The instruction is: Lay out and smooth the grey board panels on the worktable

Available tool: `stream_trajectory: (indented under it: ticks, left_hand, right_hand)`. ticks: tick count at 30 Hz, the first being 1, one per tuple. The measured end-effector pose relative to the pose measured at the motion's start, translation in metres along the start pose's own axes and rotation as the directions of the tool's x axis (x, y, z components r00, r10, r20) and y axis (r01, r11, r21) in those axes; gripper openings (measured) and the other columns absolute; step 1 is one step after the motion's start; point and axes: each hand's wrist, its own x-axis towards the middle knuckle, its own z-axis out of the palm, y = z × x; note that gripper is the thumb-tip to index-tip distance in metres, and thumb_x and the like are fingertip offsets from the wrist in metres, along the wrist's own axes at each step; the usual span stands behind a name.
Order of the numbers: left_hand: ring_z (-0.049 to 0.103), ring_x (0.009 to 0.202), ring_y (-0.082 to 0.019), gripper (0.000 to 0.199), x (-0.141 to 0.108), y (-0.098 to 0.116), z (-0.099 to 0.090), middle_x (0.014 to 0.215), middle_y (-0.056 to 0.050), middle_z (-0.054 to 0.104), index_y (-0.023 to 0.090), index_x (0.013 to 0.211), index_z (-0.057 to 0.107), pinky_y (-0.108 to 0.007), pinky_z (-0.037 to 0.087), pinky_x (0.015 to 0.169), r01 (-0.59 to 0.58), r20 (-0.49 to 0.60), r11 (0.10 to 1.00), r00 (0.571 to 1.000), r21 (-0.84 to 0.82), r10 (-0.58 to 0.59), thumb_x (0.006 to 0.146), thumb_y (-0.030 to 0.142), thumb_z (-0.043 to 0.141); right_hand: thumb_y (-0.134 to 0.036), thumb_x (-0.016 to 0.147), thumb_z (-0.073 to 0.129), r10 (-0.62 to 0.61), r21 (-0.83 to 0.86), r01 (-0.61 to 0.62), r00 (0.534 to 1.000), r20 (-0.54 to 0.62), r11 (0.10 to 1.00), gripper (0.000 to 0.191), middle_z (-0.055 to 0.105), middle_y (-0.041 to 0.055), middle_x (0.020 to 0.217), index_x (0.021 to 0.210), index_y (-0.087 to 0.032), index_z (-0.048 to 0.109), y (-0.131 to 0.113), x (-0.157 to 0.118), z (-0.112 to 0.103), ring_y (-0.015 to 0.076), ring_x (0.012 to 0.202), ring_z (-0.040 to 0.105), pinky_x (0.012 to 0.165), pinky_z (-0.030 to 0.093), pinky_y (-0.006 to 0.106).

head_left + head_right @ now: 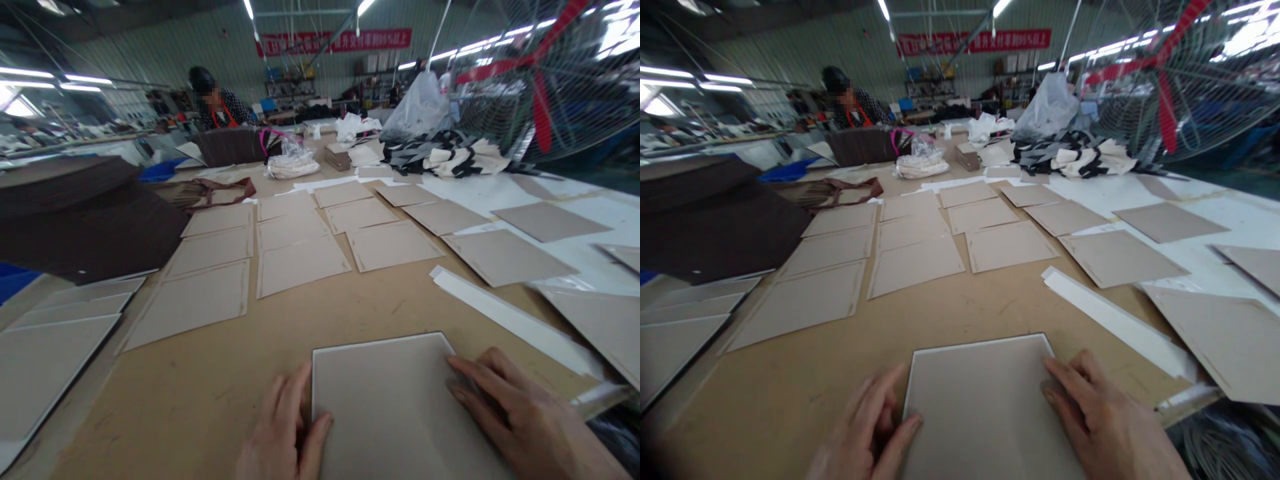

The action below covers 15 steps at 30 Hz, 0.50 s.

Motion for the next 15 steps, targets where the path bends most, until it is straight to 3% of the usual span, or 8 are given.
stream_trajectory:
  ticks: [2,5,8,11,15]
  left_hand:
    - [0.064,0.099,-0.022,0.036,0.001,0.003,0.001,0.112,-0.007,0.064,0.026,0.123,0.059,-0.034,0.057,0.081,-0.164,0.002,0.982,0.986,0.098,0.164,0.089,0.017,0.049]
    - [0.062,0.11,-0.025,0.034,-0.002,0.008,0.01,0.122,-0.004,0.067,0.027,0.115,0.065,-0.039,0.057,0.089,-0.417,0.099,0.887,0.909,0.2,0.405,0.088,0.013,0.049]
    - [0.064,0.109,-0.026,0.032,-0.008,0.013,0.018,0.125,-0.009,0.067,0.018,0.119,0.063,-0.038,0.059,0.09,-0.508,0.144,0.824,0.861,0.251,0.488,0.091,0.03,0.056]
    - [0.061,0.116,-0.029,0.055,-0.013,0.011,0.017,0.131,-0.013,0.064,0.013,0.122,0.062,-0.038,0.057,0.095,-0.524,0.147,0.803,0.851,0.283,0.503,0.086,0.054,0.059]
    - [0.057,0.124,-0.025,0.06,-0.017,0.001,0.003,0.138,-0.009,0.059,0.015,0.124,0.06,-0.031,0.053,0.1,-0.572,0.19,0.768,0.82,0.288,0.54,0.086,0.062,0.056]
  right_hand:
    - [-0.024,0.094,0.039,-0.128,-0.065,0.131,0.99,0.051,0.989,0.045,0.06,0.007,0.102,0.136,-0.033,0.055,-0.011,0.001,0.002,0.018,0.071,0.067,0.057,0.058,0.024]
    - [-0.008,0.08,0.042,-0.33,-0.184,0.351,0.934,0.138,0.918,0.071,0.061,0.0086,0.108,0.145,-0.035,0.044,-0.033,0.006,0.007,0.0229,0.083,0.068,0.061,0.061,0.029]
    - [-0.006,0.072,0.045,-0.466,-0.252,0.49,0.872,0.152,0.835,0.073,0.062,0.01,0.105,0.141,-0.032,0.051,-0.045,0.01,0.012,0.0262,0.085,0.067,0.058,0.062,0.03]
    - [-0.007,0.071,0.045,-0.505,-0.235,0.518,0.855,0.115,0.823,0.074,0.063,0.0074,0.098,0.14,-0.033,0.052,-0.032,0.007,0.018,0.0234,0.075,0.067,0.054,0.06,0.028]
    - [-0.009,0.074,0.047,-0.325,-0.257,0.347,0.937,0.125,0.902,0.079,0.061,0.0055,0.104,0.146,-0.043,0.041,0.013,-0.006,0.019,0.0199,0.065,0.066,0.049,0.056,0.025]
